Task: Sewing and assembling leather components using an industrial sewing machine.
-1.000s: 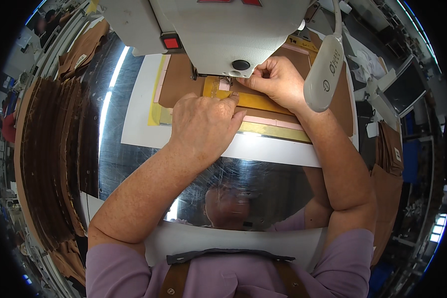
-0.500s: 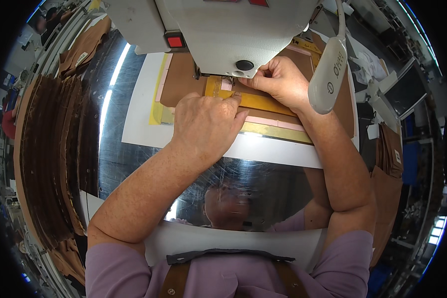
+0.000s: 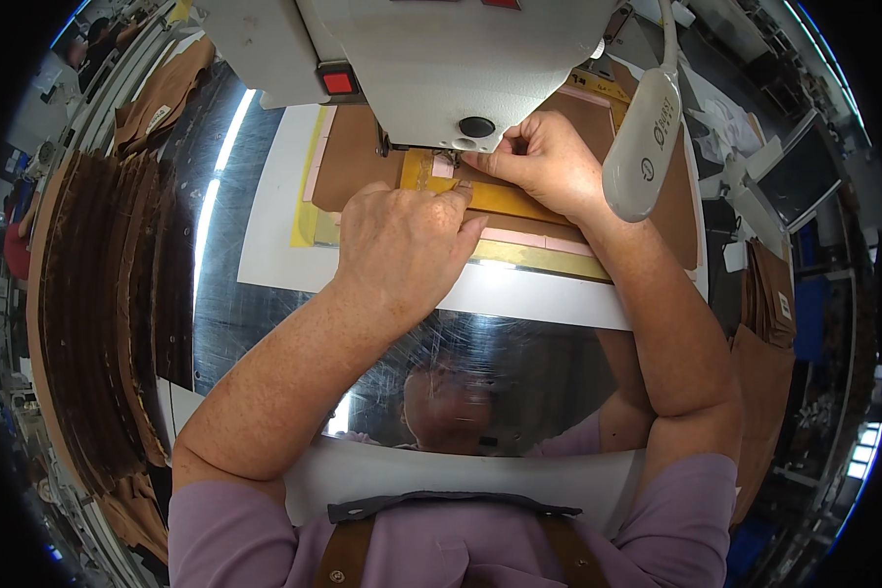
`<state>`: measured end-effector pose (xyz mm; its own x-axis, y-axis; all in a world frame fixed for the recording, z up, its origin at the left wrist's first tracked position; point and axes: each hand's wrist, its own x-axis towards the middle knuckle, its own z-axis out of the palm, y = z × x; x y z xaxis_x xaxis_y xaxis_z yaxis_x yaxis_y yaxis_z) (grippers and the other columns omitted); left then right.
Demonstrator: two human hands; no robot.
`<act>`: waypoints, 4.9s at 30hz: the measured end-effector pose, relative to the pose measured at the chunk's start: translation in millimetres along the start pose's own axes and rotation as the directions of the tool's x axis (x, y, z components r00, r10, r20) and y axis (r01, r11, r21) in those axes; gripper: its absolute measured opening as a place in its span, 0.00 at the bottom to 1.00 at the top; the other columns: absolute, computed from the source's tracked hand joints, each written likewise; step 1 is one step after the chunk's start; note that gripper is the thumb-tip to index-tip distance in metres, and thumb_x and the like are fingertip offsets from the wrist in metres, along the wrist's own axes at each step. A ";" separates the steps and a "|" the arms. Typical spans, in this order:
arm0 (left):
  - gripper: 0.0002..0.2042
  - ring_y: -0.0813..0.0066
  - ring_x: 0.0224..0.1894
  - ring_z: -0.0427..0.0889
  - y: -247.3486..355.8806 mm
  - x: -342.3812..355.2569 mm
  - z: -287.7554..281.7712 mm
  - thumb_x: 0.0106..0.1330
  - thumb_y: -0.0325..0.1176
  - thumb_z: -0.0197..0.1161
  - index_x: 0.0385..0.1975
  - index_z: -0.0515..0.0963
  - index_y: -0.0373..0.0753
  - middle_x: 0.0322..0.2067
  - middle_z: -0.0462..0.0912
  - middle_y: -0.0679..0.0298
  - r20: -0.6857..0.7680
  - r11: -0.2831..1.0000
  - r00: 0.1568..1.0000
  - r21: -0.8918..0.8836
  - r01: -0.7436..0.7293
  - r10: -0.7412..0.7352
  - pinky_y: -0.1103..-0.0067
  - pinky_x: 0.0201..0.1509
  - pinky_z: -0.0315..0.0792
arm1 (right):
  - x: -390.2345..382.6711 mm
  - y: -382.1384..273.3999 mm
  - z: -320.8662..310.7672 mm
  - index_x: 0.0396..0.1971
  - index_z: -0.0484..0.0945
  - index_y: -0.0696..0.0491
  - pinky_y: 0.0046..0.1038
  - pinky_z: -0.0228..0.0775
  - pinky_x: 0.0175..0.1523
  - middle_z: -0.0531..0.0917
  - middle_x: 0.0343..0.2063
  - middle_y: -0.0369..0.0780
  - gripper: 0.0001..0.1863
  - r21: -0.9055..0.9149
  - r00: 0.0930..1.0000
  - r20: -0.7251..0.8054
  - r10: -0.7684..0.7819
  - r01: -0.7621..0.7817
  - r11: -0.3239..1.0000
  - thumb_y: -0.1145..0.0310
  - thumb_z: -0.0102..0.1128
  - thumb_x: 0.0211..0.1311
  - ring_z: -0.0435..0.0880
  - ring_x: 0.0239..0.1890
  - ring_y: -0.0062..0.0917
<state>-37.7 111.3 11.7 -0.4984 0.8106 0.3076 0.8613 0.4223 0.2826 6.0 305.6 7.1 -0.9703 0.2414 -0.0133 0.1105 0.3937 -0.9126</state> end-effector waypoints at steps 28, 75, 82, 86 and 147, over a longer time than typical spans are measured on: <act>0.16 0.59 0.20 0.78 -5.4 -0.1 4.0 0.61 0.43 0.69 0.43 0.88 0.40 0.17 0.82 0.58 -0.060 0.999 0.998 -0.030 -0.035 0.033 0.65 0.31 0.73 | -4.4 1.9 -4.2 0.21 0.82 0.55 0.19 0.61 0.25 0.77 0.17 0.28 0.15 -0.133 0.978 -0.016 -0.207 0.203 0.970 0.64 0.71 0.64 0.70 0.20 0.09; 0.10 0.52 0.24 0.85 -6.0 5.5 -11.4 0.61 0.37 0.64 0.29 0.87 0.37 0.21 0.84 0.51 -0.036 0.951 0.982 0.256 -0.171 0.186 0.62 0.34 0.78 | -145.3 34.2 -159.8 0.40 0.85 0.55 0.27 0.76 0.41 0.87 0.32 0.38 0.13 -0.570 0.648 -0.692 -0.318 -0.220 0.791 0.61 0.68 0.63 0.83 0.32 0.24; 0.12 0.52 0.25 0.86 -13.2 4.4 -8.0 0.60 0.37 0.63 0.22 0.85 0.36 0.21 0.84 0.51 -0.011 0.944 0.977 0.263 -0.201 0.211 0.62 0.34 0.79 | -206.5 51.9 -186.2 0.37 0.86 0.56 0.28 0.76 0.42 0.88 0.31 0.41 0.14 -0.480 0.604 -0.775 -0.185 -0.372 0.795 0.60 0.66 0.62 0.85 0.32 0.26; 0.12 0.47 0.29 0.85 -8.3 6.2 -9.6 0.60 0.37 0.60 0.27 0.85 0.36 0.23 0.84 0.48 0.078 0.965 0.986 0.206 -0.160 0.147 0.59 0.38 0.79 | -179.9 17.1 -127.5 0.36 0.85 0.57 0.27 0.75 0.41 0.84 0.33 0.40 0.09 -0.514 0.776 -0.602 -0.187 -0.197 0.835 0.67 0.66 0.63 0.82 0.34 0.24; 0.30 0.64 0.22 0.87 1.2 -8.5 -22.9 0.55 0.21 0.59 0.62 0.68 0.17 0.20 0.84 0.50 0.375 0.914 0.913 0.294 -0.280 0.159 0.70 0.27 0.80 | -112.6 65.8 -178.5 0.40 0.86 0.56 0.24 0.75 0.44 0.87 0.30 0.38 0.12 -0.501 0.589 -0.764 -0.263 -0.284 0.817 0.64 0.65 0.65 0.83 0.32 0.20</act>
<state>-34.7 95.5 30.2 -0.2813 0.9595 -0.0146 0.9557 0.2787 -0.0947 160.9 462.6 21.5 -0.4359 0.7163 0.5449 0.4740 0.6974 -0.5375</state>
